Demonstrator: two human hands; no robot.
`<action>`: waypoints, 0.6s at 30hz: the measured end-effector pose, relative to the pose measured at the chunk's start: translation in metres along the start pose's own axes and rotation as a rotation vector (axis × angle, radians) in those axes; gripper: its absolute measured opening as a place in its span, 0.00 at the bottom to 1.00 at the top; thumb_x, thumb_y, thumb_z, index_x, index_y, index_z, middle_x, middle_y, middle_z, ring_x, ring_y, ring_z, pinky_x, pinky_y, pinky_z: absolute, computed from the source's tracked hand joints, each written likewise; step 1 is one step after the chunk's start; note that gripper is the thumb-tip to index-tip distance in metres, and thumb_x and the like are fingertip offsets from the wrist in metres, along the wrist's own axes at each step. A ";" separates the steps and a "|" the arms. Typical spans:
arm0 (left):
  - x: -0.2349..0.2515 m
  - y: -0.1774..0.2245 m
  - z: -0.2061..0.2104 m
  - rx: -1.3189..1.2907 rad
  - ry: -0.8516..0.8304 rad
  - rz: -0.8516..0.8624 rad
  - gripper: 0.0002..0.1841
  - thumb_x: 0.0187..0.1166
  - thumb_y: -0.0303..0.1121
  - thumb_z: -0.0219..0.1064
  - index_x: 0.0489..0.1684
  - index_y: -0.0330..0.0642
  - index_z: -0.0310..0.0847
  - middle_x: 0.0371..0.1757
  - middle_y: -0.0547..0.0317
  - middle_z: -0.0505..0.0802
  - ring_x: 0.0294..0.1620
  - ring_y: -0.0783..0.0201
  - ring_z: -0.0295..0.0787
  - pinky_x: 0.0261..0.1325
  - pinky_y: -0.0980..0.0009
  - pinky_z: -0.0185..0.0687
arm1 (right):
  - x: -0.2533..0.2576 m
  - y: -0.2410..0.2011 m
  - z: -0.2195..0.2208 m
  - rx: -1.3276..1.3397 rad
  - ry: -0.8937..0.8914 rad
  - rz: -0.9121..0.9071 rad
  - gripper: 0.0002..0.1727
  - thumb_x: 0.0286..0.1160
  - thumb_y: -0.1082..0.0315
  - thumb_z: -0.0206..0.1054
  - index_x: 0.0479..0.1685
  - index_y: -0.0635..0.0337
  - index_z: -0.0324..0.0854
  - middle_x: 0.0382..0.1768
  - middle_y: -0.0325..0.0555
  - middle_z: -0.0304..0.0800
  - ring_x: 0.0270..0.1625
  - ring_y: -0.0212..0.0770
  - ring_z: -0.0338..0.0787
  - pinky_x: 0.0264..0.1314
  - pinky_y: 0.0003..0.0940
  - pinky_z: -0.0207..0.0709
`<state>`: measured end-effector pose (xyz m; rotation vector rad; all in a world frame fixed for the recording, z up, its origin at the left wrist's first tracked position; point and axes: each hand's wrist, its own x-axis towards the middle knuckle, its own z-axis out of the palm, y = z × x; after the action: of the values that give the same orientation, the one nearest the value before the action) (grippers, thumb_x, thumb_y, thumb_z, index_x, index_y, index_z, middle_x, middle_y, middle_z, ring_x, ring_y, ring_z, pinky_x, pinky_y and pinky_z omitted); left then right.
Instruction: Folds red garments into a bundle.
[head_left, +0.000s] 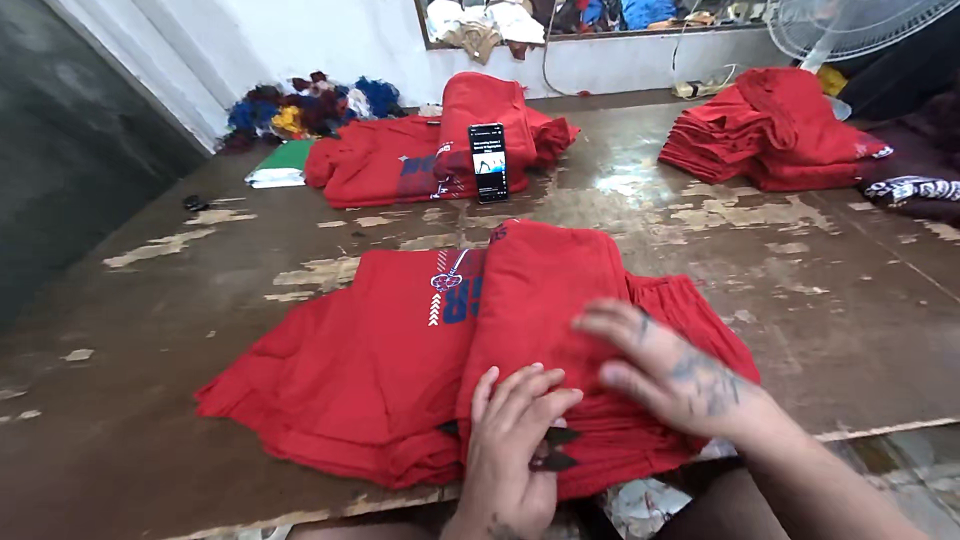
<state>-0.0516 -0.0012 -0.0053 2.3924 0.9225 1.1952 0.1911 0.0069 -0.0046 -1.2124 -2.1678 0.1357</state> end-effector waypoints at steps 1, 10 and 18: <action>0.003 -0.002 -0.007 -0.090 -0.013 0.000 0.20 0.91 0.42 0.47 0.54 0.48 0.89 0.62 0.55 0.93 0.73 0.58 0.83 0.84 0.45 0.59 | -0.006 -0.017 -0.013 -0.018 -0.147 0.140 0.37 0.87 0.34 0.44 0.81 0.49 0.75 0.81 0.57 0.76 0.86 0.60 0.72 0.81 0.69 0.65; 0.070 -0.054 -0.065 0.235 -0.253 -0.049 0.16 0.87 0.32 0.55 0.60 0.44 0.90 0.59 0.53 0.94 0.62 0.54 0.91 0.66 0.53 0.84 | -0.033 0.056 -0.108 -0.384 -0.310 0.717 0.32 0.79 0.46 0.69 0.77 0.57 0.80 0.77 0.74 0.75 0.82 0.80 0.67 0.74 0.86 0.51; 0.145 -0.179 0.004 0.420 -0.319 -0.359 0.19 0.87 0.33 0.56 0.73 0.45 0.81 0.66 0.39 0.88 0.70 0.35 0.82 0.66 0.30 0.73 | 0.064 0.018 -0.018 -0.307 0.001 0.201 0.35 0.79 0.35 0.58 0.80 0.42 0.78 0.84 0.60 0.70 0.87 0.65 0.67 0.82 0.73 0.58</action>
<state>-0.0568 0.2289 -0.0163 2.4655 1.5233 0.5066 0.1909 0.0639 0.0331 -1.6017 -2.1151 -0.1177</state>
